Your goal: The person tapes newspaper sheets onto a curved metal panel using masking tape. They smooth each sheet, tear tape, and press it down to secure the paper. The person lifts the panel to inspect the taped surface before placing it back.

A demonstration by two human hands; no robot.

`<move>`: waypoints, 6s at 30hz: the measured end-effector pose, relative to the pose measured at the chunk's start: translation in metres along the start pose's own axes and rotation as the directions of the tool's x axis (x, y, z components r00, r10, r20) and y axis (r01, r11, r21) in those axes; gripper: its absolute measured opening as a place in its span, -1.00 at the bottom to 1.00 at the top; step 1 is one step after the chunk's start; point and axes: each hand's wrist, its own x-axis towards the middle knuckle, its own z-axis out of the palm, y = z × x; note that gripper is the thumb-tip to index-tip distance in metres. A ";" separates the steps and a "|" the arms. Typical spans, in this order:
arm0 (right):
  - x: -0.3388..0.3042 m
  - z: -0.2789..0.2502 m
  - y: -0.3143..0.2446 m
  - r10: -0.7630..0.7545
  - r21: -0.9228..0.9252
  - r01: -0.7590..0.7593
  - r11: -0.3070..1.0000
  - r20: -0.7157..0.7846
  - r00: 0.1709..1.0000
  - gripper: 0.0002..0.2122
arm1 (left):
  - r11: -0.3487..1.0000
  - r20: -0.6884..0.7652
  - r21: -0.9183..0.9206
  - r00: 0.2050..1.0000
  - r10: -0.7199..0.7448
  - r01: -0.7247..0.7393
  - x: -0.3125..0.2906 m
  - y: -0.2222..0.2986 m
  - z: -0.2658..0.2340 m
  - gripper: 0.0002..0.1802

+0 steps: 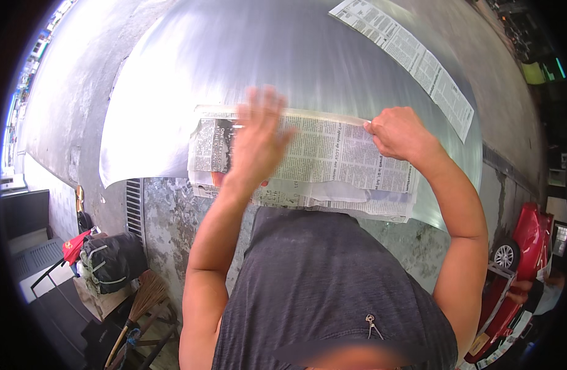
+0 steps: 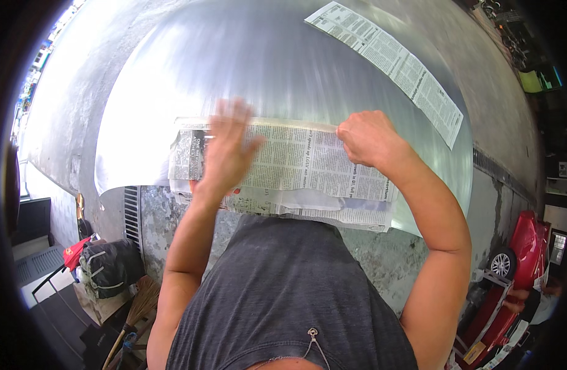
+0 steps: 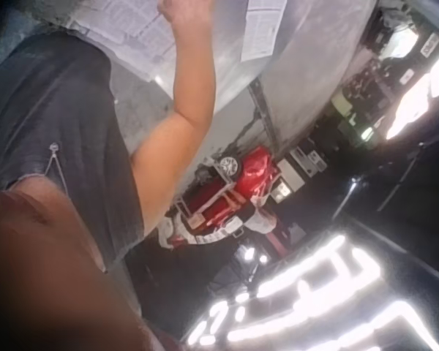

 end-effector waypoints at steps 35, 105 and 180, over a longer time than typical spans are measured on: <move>-0.125 0.069 0.115 0.544 0.283 -0.532 0.798 0.041 0.838 -0.81 | 0.936 0.166 0.213 0.954 0.249 -0.281 0.034 0.107 0.038 -0.30; -0.095 0.072 0.084 0.620 0.200 -0.604 0.772 -0.026 0.784 -0.83 | 0.826 0.277 0.026 0.798 0.535 -0.563 0.094 0.225 0.074 -0.05; -0.143 0.096 -0.019 0.921 0.713 0.673 0.196 -0.369 0.123 -0.66 | 0.402 -0.472 -0.580 0.694 0.544 -0.709 0.093 0.275 -0.034 -0.89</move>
